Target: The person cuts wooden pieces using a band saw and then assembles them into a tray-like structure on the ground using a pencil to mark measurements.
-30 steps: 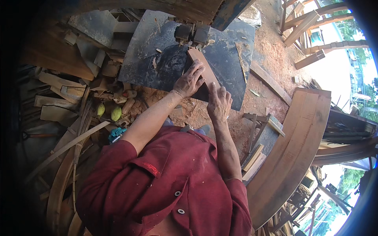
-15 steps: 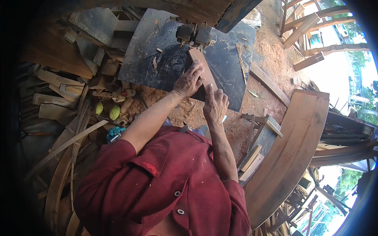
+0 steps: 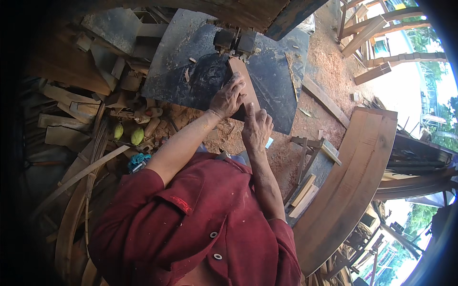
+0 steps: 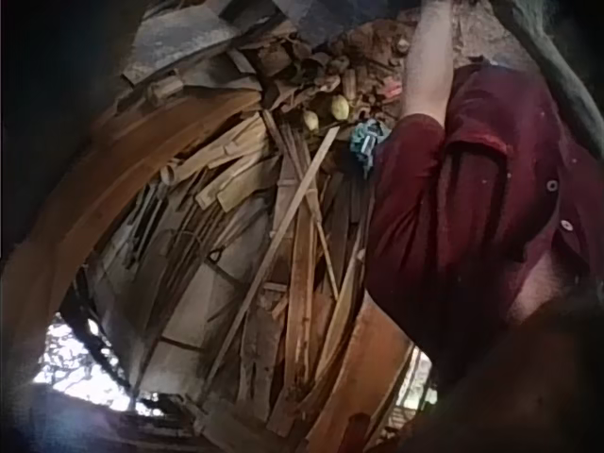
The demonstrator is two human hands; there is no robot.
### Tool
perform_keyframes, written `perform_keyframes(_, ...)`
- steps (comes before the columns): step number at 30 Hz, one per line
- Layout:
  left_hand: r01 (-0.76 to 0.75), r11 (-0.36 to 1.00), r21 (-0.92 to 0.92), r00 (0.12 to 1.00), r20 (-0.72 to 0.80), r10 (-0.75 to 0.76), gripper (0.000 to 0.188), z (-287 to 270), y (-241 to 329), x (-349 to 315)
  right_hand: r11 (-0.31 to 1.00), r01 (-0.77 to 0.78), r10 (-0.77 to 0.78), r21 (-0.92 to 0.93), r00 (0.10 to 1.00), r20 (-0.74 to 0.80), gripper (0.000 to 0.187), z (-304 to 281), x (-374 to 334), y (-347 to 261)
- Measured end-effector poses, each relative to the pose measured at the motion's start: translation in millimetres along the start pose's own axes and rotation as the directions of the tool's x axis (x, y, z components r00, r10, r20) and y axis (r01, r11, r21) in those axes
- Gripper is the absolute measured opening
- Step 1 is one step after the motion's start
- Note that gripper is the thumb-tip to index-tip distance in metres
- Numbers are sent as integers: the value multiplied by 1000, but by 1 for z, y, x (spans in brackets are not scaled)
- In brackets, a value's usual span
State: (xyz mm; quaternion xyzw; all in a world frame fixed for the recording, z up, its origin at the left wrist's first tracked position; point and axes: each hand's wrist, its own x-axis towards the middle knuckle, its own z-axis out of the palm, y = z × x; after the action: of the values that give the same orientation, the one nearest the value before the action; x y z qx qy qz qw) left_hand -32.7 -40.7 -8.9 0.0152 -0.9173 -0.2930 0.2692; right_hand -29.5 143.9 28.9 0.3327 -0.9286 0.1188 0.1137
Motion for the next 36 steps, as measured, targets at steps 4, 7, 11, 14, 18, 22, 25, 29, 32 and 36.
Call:
perform_keyframes(4, -5, 1000, -23, 1000, -16, 5, 38, 0, -1, 0, 1000, -9, 9, 5, 1000, 16, 50, -1, -1, -5)
perform_keyframes(7, -5, 1000, -22, 999, -33, 4, 36, -1, -2, -1, 1000, -7, 7, 14, 1000, 6, 50, 1, -2, -8)
perform_keyframes(11, -4, 999, -47, 999, -50, 2, 34, -3, -2, -1, 999, -30, 30, 12, 1000, 9, 49, 1, -3, -15)
perform_keyframes(14, 11, 999, -34, 998, -55, -13, 33, -3, -2, -1, 999, -43, 43, 6, 999, 26, 49, -3, -3, -21)
perform_keyframes(18, 15, 998, -69, 999, -50, -18, 32, -3, -4, -2, 998, -58, 58, -10, 998, 36, 50, -1, -4, -25)
perform_keyframes(22, 5, 997, -78, 998, -62, -10, 32, -2, -4, -3, 996, -84, 84, 3, 995, 60, 54, -2, -7, -30)
perform_keyframes(25, -5, 997, -77, 995, -101, -3, 31, -4, -9, -5, 999, -44, 44, 9, 999, 19, 53, -2, -4, -40)
perform_keyframes(29, 5, 996, -90, 996, -85, -12, 30, 1, -2, -3, 997, -75, 75, 10, 997, 0, 53, 1, -10, -41)
perform_keyframes(32, -7, 994, -107, 994, -105, -4, 31, -3, -4, -3, 998, -63, 62, 28, 998, 30, 57, 1, -10, -45)
perform_keyframes(36, -4, 987, -159, 993, -116, -15, 38, -13, -10, -7, 997, -60, 57, 54, 997, 52, 57, -6, -3, -59)
